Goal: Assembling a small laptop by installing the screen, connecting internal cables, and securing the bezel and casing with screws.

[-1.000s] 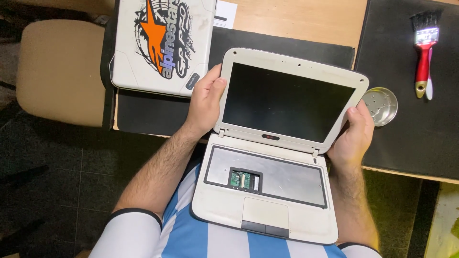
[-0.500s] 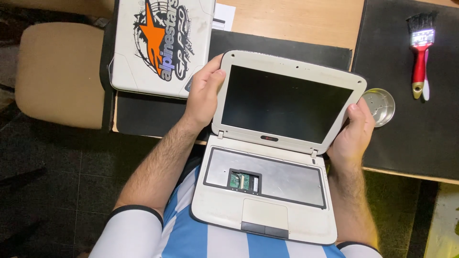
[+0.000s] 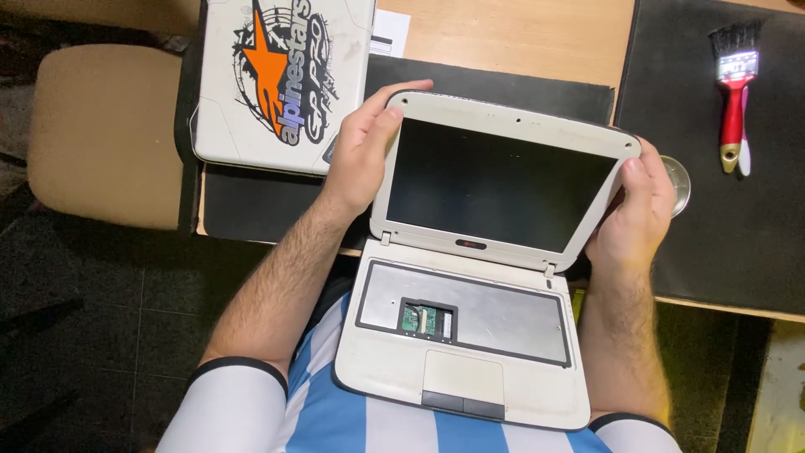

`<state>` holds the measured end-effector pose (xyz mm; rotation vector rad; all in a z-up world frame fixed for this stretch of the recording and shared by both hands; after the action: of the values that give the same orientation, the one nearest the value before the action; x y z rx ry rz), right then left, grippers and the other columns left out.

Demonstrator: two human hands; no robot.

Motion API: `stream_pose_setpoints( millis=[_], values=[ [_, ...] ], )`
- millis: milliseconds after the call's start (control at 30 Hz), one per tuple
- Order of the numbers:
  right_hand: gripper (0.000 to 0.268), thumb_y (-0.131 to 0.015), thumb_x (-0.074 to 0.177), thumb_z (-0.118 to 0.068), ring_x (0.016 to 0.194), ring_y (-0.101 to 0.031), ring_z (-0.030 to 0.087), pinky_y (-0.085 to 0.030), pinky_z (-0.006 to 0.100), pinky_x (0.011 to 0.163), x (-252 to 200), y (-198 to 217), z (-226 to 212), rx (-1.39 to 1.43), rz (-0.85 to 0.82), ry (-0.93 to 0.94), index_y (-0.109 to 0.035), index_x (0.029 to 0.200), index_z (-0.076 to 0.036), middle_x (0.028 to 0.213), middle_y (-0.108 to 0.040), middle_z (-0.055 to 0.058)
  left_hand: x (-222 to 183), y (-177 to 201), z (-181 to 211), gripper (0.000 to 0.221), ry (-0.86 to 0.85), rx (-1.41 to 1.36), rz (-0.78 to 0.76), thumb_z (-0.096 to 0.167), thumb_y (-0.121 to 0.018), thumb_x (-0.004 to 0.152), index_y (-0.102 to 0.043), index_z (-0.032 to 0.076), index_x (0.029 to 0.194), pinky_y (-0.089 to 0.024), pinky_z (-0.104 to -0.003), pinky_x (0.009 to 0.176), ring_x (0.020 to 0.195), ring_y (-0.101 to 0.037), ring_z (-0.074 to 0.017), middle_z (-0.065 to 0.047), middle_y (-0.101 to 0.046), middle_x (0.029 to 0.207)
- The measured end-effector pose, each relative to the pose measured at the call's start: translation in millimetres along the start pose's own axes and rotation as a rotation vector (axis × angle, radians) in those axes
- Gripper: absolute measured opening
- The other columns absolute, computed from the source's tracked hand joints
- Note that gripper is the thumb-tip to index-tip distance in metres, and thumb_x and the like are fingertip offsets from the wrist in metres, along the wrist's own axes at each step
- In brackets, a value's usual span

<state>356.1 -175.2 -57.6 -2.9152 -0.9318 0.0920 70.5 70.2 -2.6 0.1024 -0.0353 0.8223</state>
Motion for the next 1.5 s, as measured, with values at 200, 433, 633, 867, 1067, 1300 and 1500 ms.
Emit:
stream_pose_setpoints(
  millis=[200, 433, 633, 867, 1067, 1300, 1500],
  values=[
    [0.034, -0.068, 0.12, -0.032, 0.115, -0.082, 0.011, -0.071, 0.029, 0.106, 2, -1, -1, 0.018, -0.015, 0.009, -0.081, 0.14, -0.008, 0.122, -0.084, -0.001, 8, 1, -28, 0.039, 0.015, 0.078, 0.112, 0.03, -0.05, 0.125, -0.079, 0.009, 0.14, -0.047, -0.028, 0.092, 0.095, -0.054, -0.0074, 0.01, -0.062, 0.099],
    [0.035, -0.064, 0.116, -0.033, 0.108, -0.082, 0.012, -0.07, 0.029, 0.097, 2, -5, -6, 0.042, 0.024, -0.04, -0.08, 0.136, -0.009, 0.118, -0.084, 0.0, 10, -2, -27, 0.044, 0.015, -0.048, 0.077, 0.031, -0.05, 0.125, -0.081, 0.003, 0.14, -0.057, -0.033, 0.119, 0.128, -0.072, -0.0128, 0.001, -0.081, 0.131],
    [0.055, -0.053, 0.107, -0.034, 0.122, -0.087, 0.022, -0.074, 0.034, 0.103, 2, -17, -23, 0.003, -0.046, -0.101, -0.084, 0.143, -0.006, 0.131, -0.089, 0.012, 8, 1, -25, 0.034, 0.006, 0.037, 0.103, 0.029, -0.05, 0.125, -0.078, 0.008, 0.125, -0.044, -0.028, 0.091, 0.094, -0.047, -0.0073, 0.011, -0.054, 0.097],
    [0.027, -0.061, 0.119, -0.031, 0.093, -0.069, 0.007, -0.057, 0.025, 0.085, 8, -4, -9, -0.002, -0.028, -0.053, -0.077, 0.117, -0.01, 0.1, -0.072, -0.005, 10, 0, -35, 0.046, 0.093, -0.035, 0.151, 0.034, -0.054, 0.121, -0.079, 0.0, 0.14, -0.053, -0.034, 0.119, 0.128, -0.069, -0.0151, -0.001, -0.078, 0.13],
    [0.028, -0.063, 0.118, -0.034, 0.093, -0.072, 0.007, -0.06, 0.026, 0.083, 8, -4, -11, -0.001, -0.033, -0.065, -0.079, 0.118, -0.011, 0.1, -0.075, -0.005, 9, 1, -30, 0.04, 0.088, 0.027, 0.129, 0.04, -0.049, 0.123, -0.072, 0.007, 0.122, -0.047, -0.035, 0.107, 0.115, -0.058, -0.0137, 0.002, -0.065, 0.116],
    [0.05, -0.061, 0.109, -0.041, 0.114, -0.086, 0.019, -0.073, 0.033, 0.098, 5, -17, -27, -0.046, -0.03, -0.073, -0.087, 0.138, -0.009, 0.125, -0.089, 0.008, 9, 1, -21, 0.037, 0.015, 0.008, 0.088, 0.032, -0.047, 0.126, -0.065, 0.015, 0.099, -0.047, -0.032, 0.089, 0.092, -0.049, -0.0078, 0.01, -0.054, 0.093],
    [0.044, -0.066, 0.121, -0.028, 0.119, -0.078, 0.01, -0.064, 0.024, 0.108, -12, -18, -40, -0.099, -0.107, 0.137, -0.076, 0.159, -0.009, 0.132, -0.081, 0.002, 0, 3, -9, 0.037, -0.007, 0.064, 0.066, 0.031, -0.059, 0.122, -0.081, 0.008, 0.141, -0.041, -0.027, 0.079, 0.081, -0.039, -0.0054, 0.012, -0.047, 0.086]
  ],
)
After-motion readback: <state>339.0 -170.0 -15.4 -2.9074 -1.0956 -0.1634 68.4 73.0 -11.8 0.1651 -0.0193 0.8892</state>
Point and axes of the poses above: each hand's wrist, its own x-axis towards the middle knuckle, its own y-axis out of the back of the hand, z = x × y, the point moved 3 cm from there along x, towards the middle knuckle
